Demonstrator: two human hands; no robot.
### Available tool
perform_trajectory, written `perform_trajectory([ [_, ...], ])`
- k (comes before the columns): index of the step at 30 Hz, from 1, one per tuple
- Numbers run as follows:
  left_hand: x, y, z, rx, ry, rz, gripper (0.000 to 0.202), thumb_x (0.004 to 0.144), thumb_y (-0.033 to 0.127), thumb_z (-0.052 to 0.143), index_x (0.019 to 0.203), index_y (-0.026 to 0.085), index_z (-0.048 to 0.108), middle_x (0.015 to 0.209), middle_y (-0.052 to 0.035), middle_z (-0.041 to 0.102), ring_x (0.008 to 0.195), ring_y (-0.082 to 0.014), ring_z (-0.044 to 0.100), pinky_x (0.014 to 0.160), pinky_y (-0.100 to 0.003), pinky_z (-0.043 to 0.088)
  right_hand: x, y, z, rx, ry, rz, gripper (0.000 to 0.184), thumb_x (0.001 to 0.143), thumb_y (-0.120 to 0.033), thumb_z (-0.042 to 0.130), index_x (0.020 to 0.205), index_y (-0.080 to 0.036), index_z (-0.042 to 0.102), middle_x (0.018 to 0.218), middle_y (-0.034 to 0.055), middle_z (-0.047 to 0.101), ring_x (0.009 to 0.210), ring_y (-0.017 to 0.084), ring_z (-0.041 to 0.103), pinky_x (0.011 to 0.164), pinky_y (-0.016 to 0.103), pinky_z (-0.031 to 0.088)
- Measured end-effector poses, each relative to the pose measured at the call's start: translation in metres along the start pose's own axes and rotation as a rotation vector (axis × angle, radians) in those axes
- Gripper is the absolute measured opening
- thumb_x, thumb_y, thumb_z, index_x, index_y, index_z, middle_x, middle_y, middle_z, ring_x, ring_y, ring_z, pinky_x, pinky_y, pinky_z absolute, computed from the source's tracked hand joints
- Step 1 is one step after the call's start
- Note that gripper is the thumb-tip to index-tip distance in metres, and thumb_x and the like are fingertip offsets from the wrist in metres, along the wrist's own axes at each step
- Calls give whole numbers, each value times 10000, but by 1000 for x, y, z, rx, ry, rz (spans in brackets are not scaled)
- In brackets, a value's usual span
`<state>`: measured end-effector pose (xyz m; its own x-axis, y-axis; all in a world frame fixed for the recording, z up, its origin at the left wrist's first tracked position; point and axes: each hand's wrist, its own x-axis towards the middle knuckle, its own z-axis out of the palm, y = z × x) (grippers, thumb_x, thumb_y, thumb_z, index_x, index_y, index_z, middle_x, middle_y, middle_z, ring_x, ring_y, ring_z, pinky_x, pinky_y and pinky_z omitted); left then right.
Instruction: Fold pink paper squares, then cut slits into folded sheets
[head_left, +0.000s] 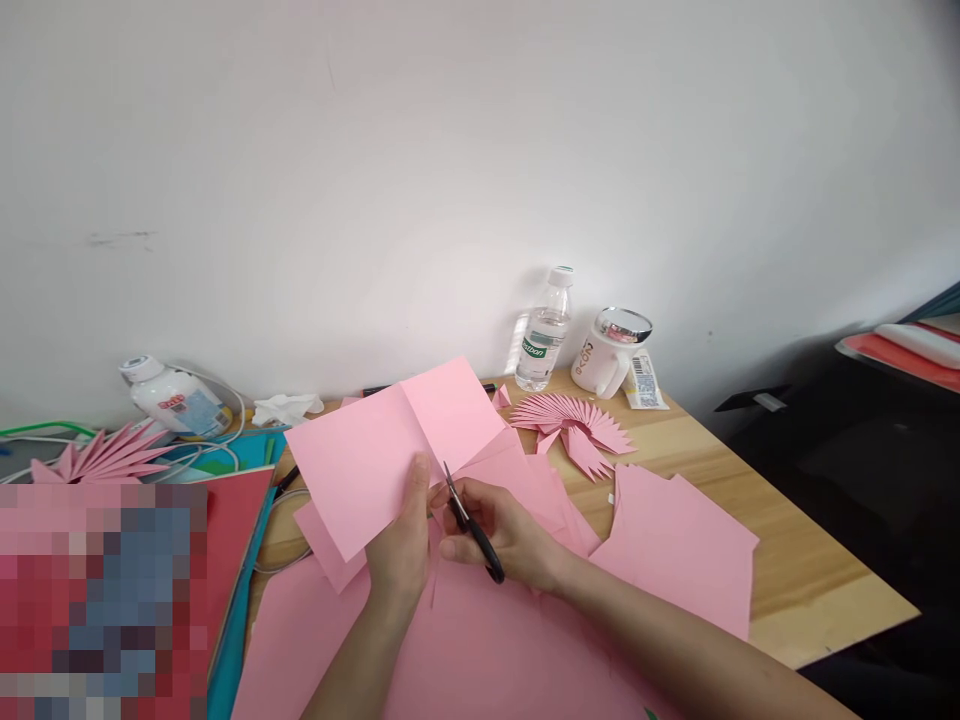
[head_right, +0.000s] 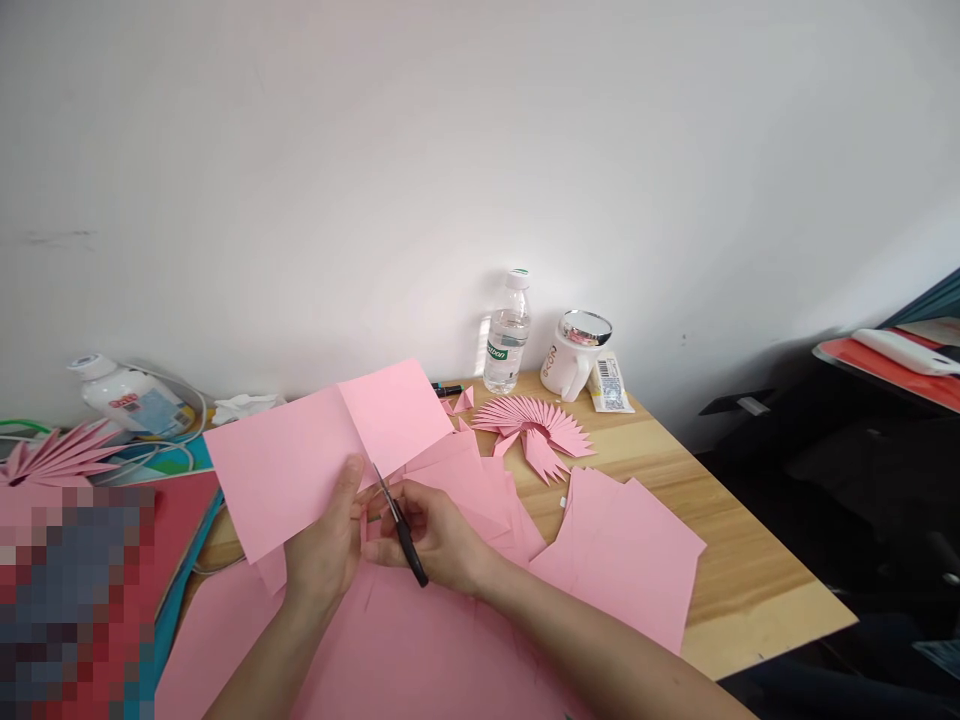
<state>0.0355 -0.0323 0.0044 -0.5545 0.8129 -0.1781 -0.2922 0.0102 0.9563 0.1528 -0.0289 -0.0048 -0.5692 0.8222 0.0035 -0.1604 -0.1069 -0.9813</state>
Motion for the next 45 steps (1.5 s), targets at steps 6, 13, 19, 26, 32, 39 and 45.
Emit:
perform_trajectory([
  [6,0,0,0,33,6,10,501,637,438,704,1052,184,581,1219,-102,559,1124,-267,526,988,-437,389,0,0,1,-16,1,5,523,541,-432,795,913,-146,564,743,-15,461,670,105,417,621,244,349],
  [13,-1,-1,0,15,-13,17,512,644,431,701,1070,179,573,1227,-108,554,1127,-264,524,968,-414,413,0,0,1,-34,7,2,542,525,-460,793,908,-153,562,712,-28,445,647,99,404,603,236,343],
  [19,0,-5,-2,-4,-15,38,498,639,414,709,1063,186,581,1243,-103,545,1124,-261,526,949,-401,432,0,1,0,-42,9,-15,518,542,-461,785,897,-159,560,729,-22,451,657,101,403,606,235,346],
  [26,-1,-5,-3,10,-20,34,494,648,410,704,1075,195,582,1225,-95,558,1120,-263,531,933,-405,447,-1,1,0,-36,7,-16,498,543,-447,788,876,-157,557,702,-31,436,637,95,395,591,229,341],
  [32,-2,-2,-1,-22,-9,8,498,627,383,724,1055,168,590,1158,-107,601,1083,-269,559,914,-399,460,0,1,0,-35,4,-27,501,551,-459,781,880,-156,554,714,-27,441,634,93,389,595,229,343],
  [39,-2,-3,-1,-44,-15,-17,479,632,362,724,1048,168,587,1067,-103,644,1061,-271,576,915,-407,459,0,-2,1,-43,-8,-31,526,531,-477,785,891,-168,555,708,-31,429,633,95,374,584,220,346],
  [45,0,-6,-2,-75,-16,-20,487,632,357,727,1056,169,578,1061,-106,646,1046,-271,585,902,-408,470,0,-3,2,-52,-6,-29,531,520,-484,785,882,-173,551,692,-37,416,623,94,368,581,224,345],
])
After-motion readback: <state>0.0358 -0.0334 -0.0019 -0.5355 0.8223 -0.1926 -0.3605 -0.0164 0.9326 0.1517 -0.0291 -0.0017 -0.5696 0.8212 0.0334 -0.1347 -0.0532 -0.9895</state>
